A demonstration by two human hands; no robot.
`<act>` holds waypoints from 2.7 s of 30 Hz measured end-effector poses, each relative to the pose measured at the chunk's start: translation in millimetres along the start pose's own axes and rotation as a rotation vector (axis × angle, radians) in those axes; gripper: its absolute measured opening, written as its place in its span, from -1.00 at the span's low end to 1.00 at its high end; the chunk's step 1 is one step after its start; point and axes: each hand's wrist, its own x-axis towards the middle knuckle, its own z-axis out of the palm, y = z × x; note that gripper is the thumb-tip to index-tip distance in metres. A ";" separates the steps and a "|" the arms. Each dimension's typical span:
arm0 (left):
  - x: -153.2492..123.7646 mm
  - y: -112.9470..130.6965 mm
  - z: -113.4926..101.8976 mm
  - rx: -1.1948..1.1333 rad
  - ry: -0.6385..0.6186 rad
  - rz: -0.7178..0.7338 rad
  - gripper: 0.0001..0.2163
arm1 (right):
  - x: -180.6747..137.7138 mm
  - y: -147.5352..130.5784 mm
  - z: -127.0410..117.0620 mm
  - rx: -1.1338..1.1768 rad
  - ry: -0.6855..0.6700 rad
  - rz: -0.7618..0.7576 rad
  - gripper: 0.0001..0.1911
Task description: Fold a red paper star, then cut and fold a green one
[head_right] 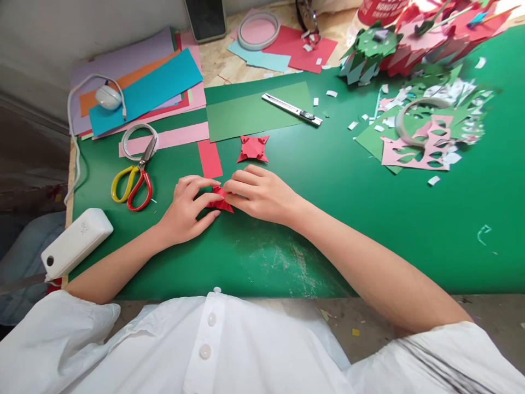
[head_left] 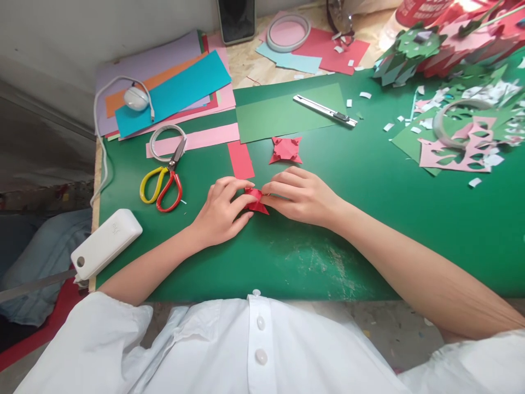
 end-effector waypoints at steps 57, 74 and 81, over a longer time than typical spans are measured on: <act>3.6 1.2 2.9 0.283 0.282 0.260 -0.93 | 3.6 -17.4 6.5 -0.036 0.075 -0.072 -0.71; 4.8 2.2 5.7 0.198 0.225 0.157 -0.92 | 4.9 -24.4 9.1 0.215 0.039 0.287 -0.87; 3.9 -1.3 4.5 0.156 0.191 0.155 -0.91 | 3.2 -21.2 9.6 0.257 0.057 0.276 -0.89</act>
